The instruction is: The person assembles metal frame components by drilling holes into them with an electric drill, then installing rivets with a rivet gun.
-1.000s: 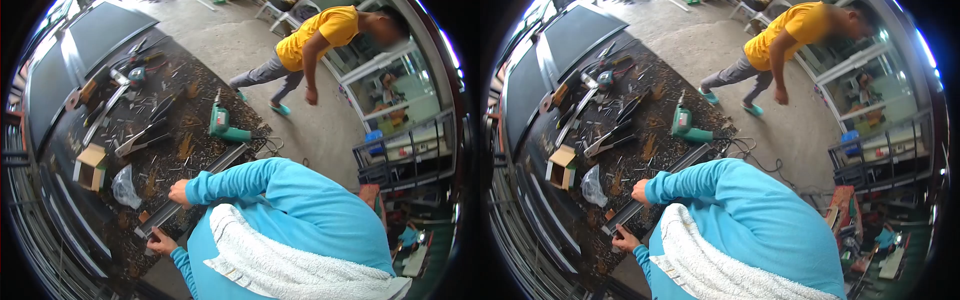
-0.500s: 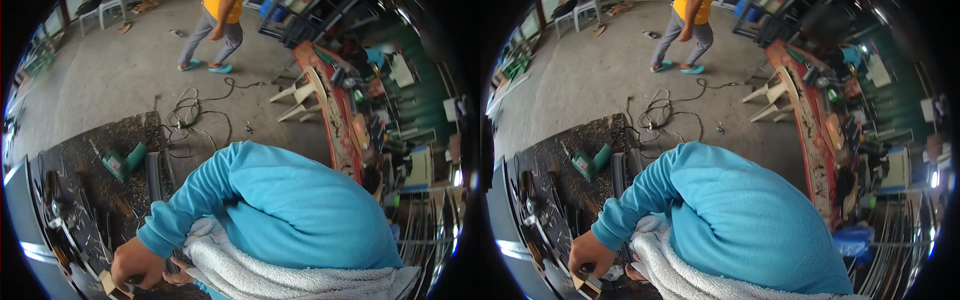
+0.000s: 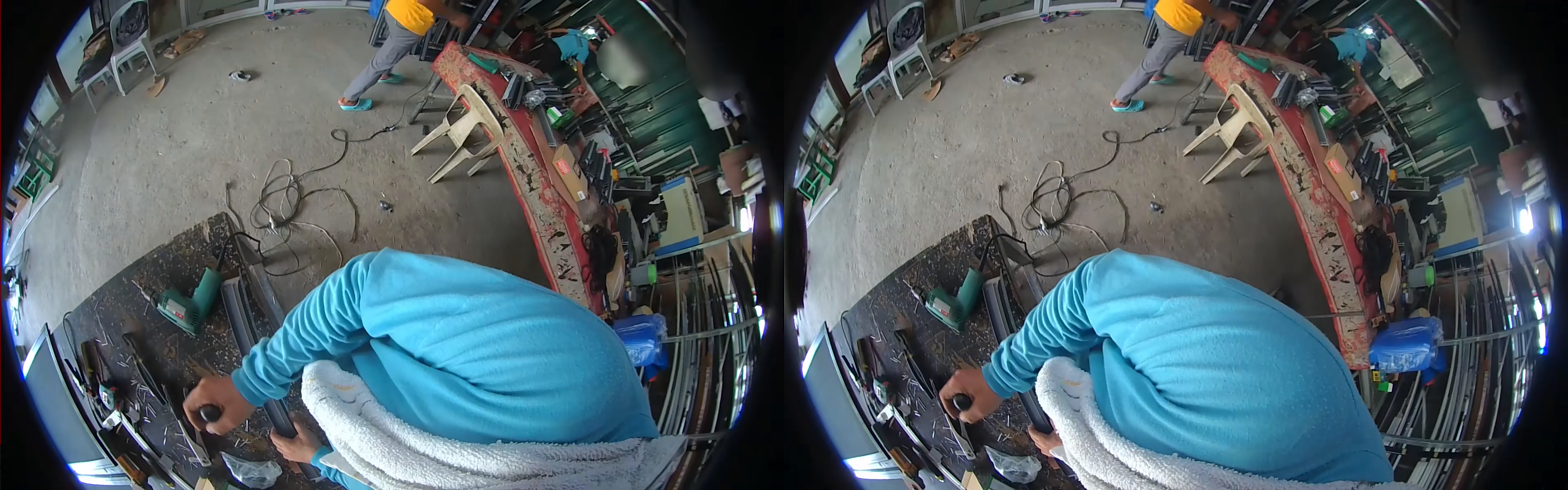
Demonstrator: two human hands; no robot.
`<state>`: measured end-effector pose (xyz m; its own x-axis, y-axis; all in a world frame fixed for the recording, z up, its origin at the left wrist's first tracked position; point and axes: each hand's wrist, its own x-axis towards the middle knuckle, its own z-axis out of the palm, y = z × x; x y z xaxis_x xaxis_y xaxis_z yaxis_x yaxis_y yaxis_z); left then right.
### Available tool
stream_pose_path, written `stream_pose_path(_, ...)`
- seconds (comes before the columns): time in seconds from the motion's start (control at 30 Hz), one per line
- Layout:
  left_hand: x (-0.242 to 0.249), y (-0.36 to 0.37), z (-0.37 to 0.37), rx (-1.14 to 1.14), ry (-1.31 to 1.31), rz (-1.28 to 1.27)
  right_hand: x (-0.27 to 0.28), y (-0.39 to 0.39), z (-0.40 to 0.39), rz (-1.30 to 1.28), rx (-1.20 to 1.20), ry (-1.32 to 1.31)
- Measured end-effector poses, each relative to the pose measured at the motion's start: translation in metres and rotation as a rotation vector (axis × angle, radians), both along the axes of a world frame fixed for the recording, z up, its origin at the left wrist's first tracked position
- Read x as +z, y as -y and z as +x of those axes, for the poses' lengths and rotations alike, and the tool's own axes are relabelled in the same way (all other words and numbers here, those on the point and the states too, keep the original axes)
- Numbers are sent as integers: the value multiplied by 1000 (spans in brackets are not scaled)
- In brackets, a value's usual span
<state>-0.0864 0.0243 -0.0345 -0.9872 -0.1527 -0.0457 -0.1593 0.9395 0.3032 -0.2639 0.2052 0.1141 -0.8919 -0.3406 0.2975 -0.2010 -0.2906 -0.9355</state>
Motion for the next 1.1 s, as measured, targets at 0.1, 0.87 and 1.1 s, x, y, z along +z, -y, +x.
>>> stream_pose_path(0.1, -3, 4, 1, -12, 5, 27, -18, 13, 10, 1, 2, -22)
stream_pose_path(0.87, -36, -23, -39, -170, -95, 36, 30, 15, -24, 139, 336, -385)
stream_pose_path(1.1, -35, -40, -51, -199, -71, 43, 102, 21, -44, -72, 170, -663)
